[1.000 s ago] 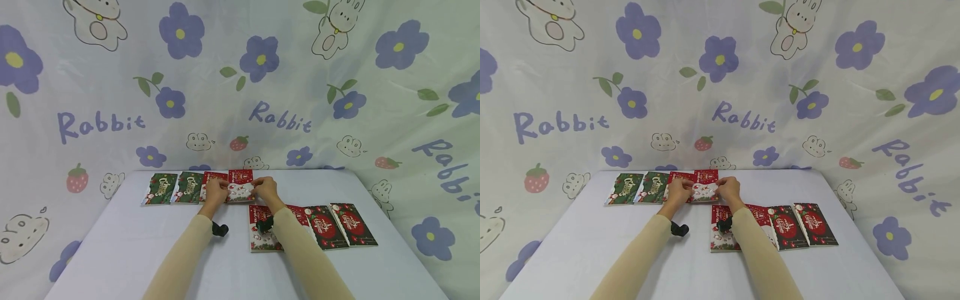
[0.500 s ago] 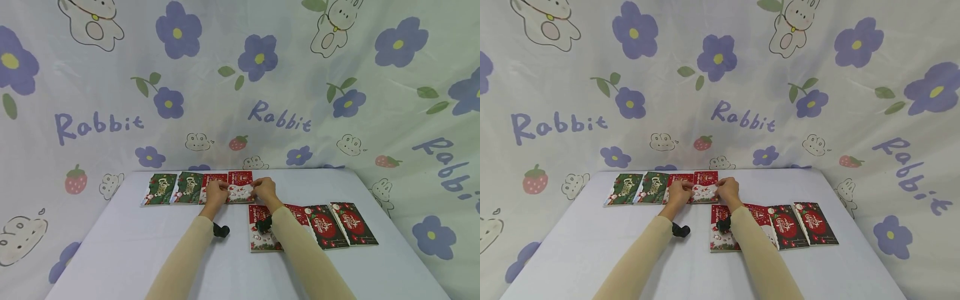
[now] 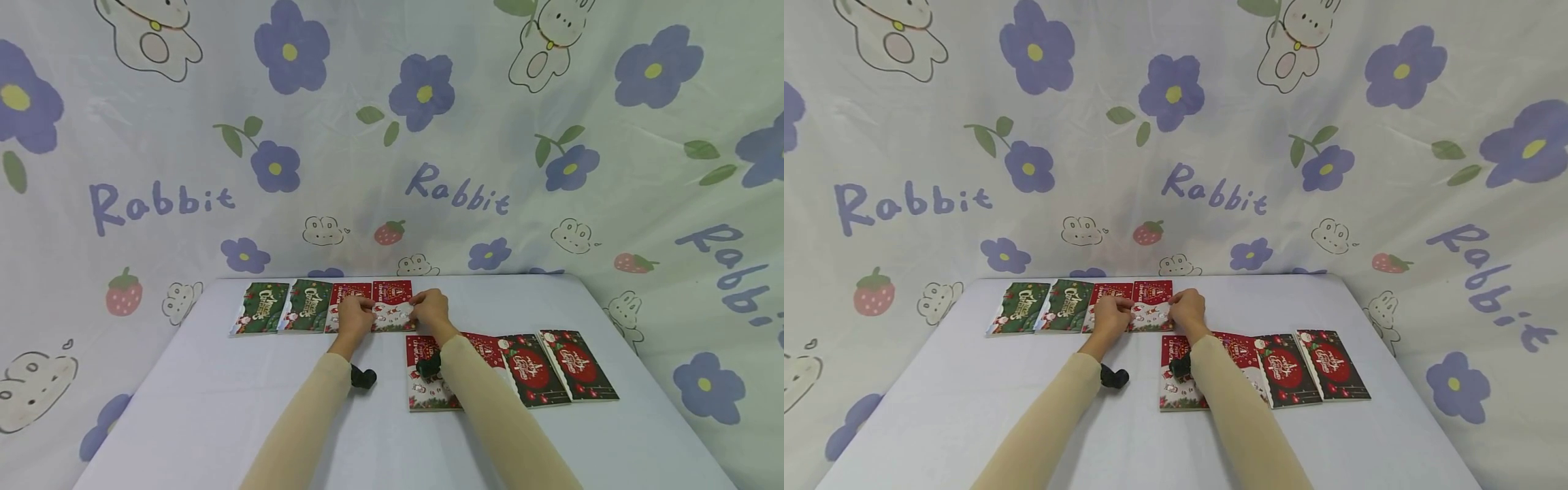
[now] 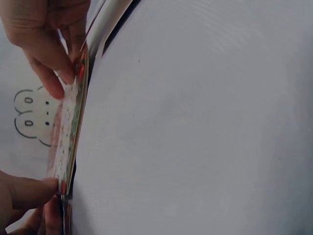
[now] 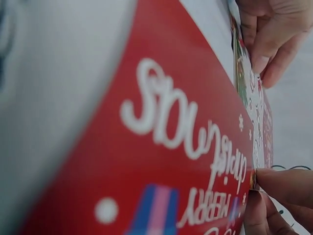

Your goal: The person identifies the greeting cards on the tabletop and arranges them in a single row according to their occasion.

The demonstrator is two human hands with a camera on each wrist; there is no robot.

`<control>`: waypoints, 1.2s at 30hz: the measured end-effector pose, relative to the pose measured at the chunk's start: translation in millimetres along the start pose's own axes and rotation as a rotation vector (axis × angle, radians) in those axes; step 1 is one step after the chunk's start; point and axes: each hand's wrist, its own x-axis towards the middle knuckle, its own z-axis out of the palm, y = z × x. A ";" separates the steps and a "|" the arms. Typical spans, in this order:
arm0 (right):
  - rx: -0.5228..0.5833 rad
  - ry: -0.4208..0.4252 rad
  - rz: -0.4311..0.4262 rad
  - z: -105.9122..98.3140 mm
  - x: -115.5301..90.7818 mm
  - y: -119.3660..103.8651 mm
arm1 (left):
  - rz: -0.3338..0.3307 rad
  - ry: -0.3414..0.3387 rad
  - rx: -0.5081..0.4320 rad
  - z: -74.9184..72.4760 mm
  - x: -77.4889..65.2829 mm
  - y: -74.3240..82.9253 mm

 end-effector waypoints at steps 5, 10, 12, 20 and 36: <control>-0.054 0.019 -0.011 3.0 0.7 -1.8 | -0.003 -0.002 0.007 0.5 0.2 0.6; -0.092 0.037 -0.009 5.6 0.6 -4.0 | -0.012 -0.002 -0.003 0.6 -1.1 1.6; -0.104 0.045 -0.005 6.5 0.8 -4.6 | -0.006 0.000 -0.004 0.6 -1.4 1.5; -0.133 0.049 0.009 7.4 1.1 -5.2 | 0.007 -0.003 0.006 1.3 -1.0 0.9; -0.160 0.034 -0.032 7.6 0.7 -2.4 | -0.019 -0.015 0.027 2.5 0.1 -0.2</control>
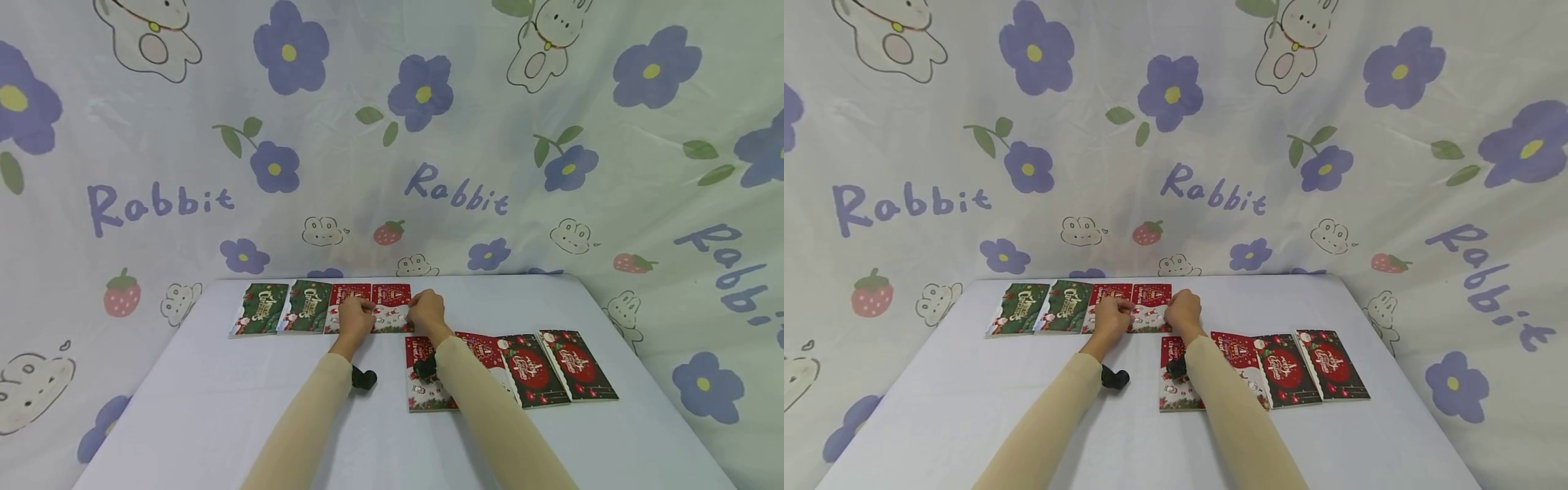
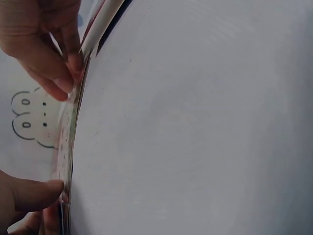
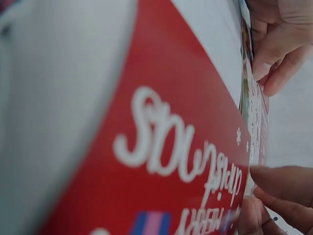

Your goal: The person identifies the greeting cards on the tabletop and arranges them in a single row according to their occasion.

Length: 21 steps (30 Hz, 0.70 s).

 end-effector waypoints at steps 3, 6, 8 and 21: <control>0.004 -0.004 -0.002 0.8 0.4 0.3 | 0.004 0.000 -0.004 0.3 0.4 -0.8; -0.002 -0.005 -0.001 1.5 0.3 0.3 | 0.009 0.003 0.000 0.4 0.1 -0.7; -0.006 -0.008 0.000 1.6 0.0 -0.1 | 0.011 0.003 0.006 0.1 -0.1 -0.8; -0.014 -0.013 0.009 -2.3 -6.6 -5.3 | 0.010 -0.006 0.009 -1.4 -2.0 0.7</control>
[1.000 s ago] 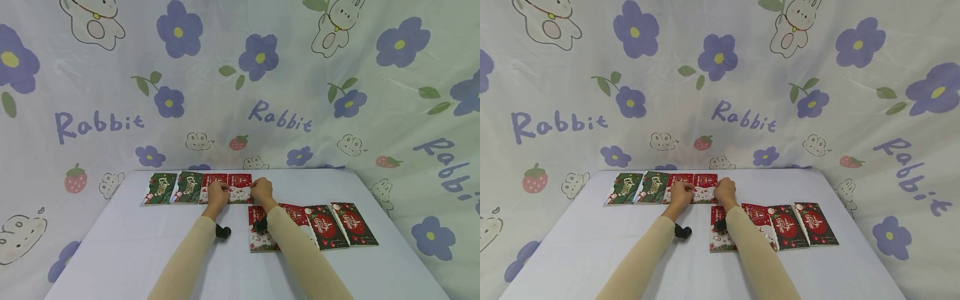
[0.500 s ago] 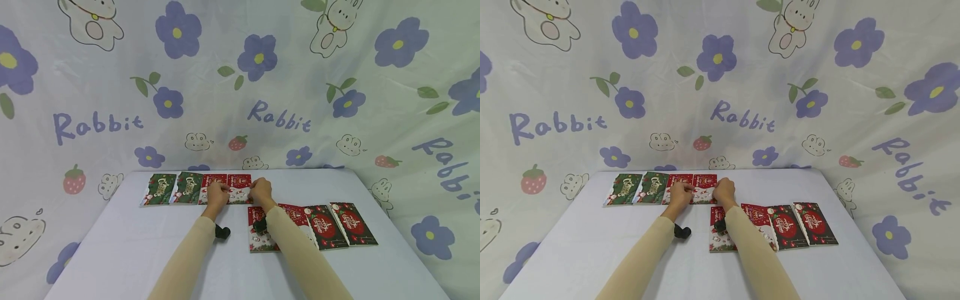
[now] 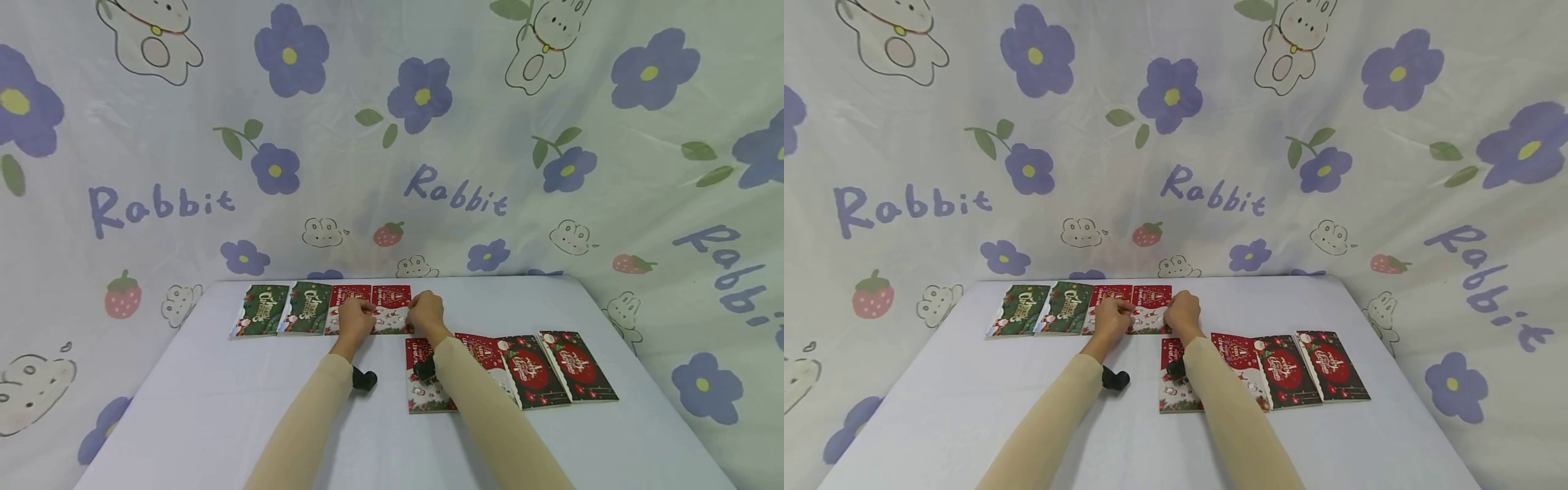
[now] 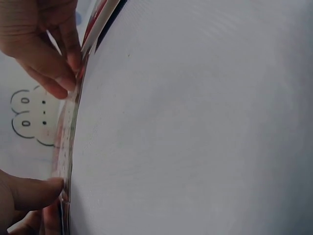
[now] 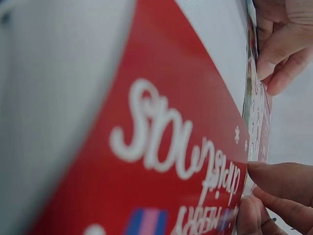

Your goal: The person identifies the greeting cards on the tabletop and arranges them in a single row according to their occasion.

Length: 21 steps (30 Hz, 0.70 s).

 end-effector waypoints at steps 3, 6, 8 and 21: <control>-0.008 0.012 0.008 0.4 -1.0 -1.0 | -0.001 -0.002 -0.003 -0.7 -0.8 1.0; -0.010 0.013 0.012 1.9 -1.6 -1.3 | -0.003 0.008 -0.001 -1.4 -1.7 1.3; -0.005 0.010 0.005 0.7 -1.6 -0.9 | -0.005 0.014 0.002 -0.8 -1.6 2.5; 0.041 -0.121 -0.026 -7.8 -1.7 2.9 | 0.017 0.065 -0.008 1.6 -3.3 3.4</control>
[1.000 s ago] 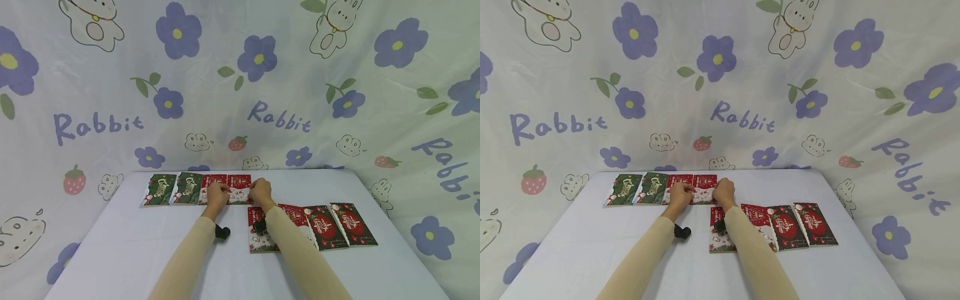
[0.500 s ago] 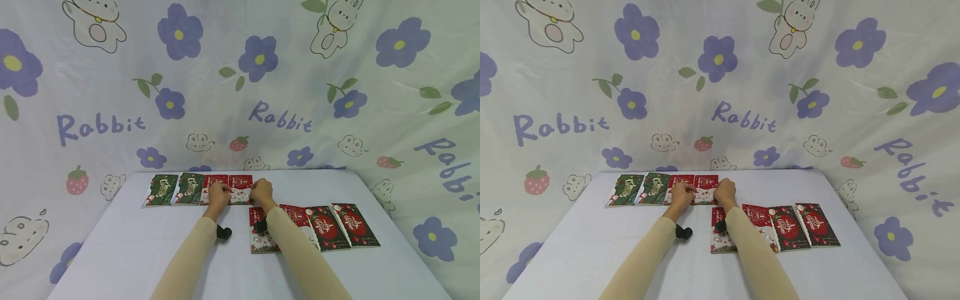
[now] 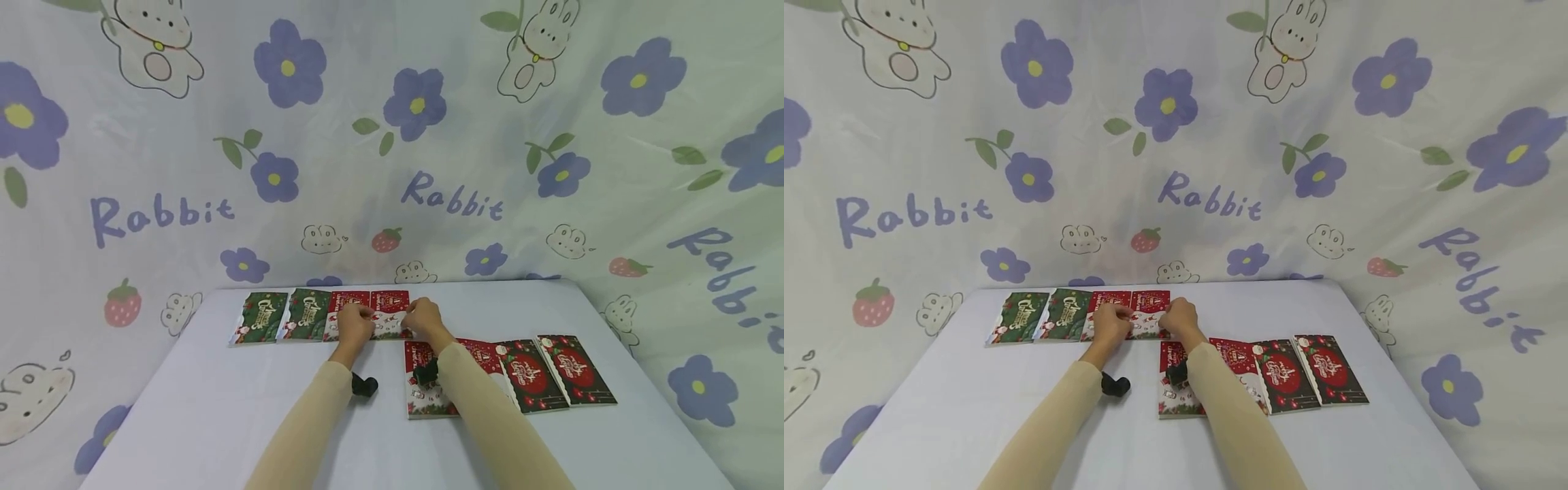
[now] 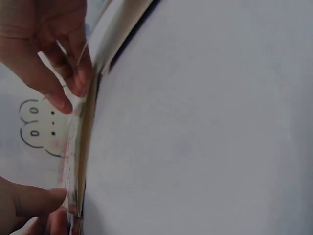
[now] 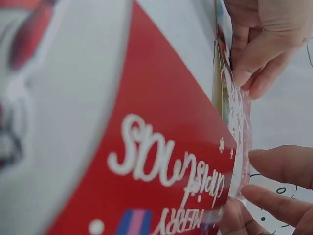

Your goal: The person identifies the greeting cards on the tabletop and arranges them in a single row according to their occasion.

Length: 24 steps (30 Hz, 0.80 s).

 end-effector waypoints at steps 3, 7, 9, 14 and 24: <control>0.001 0.016 -0.034 -3.9 -5.9 -2.4 | 0.011 0.022 -0.032 -4.3 -3.7 2.6; 0.006 0.060 -0.086 -11.3 -11.8 -8.3 | 0.024 0.047 -0.098 -11.2 -8.6 9.8; 0.015 0.070 -0.099 -16.0 -15.3 -11.6 | 0.028 0.054 -0.130 -14.3 -11.6 14.2; 0.075 0.064 -0.104 -31.9 -32.2 -19.0 | 0.031 0.033 -0.198 -21.6 -24.2 26.5; 0.166 0.080 -0.120 -61.6 -68.1 0.2 | 0.043 -0.071 -0.235 -22.2 -59.8 43.3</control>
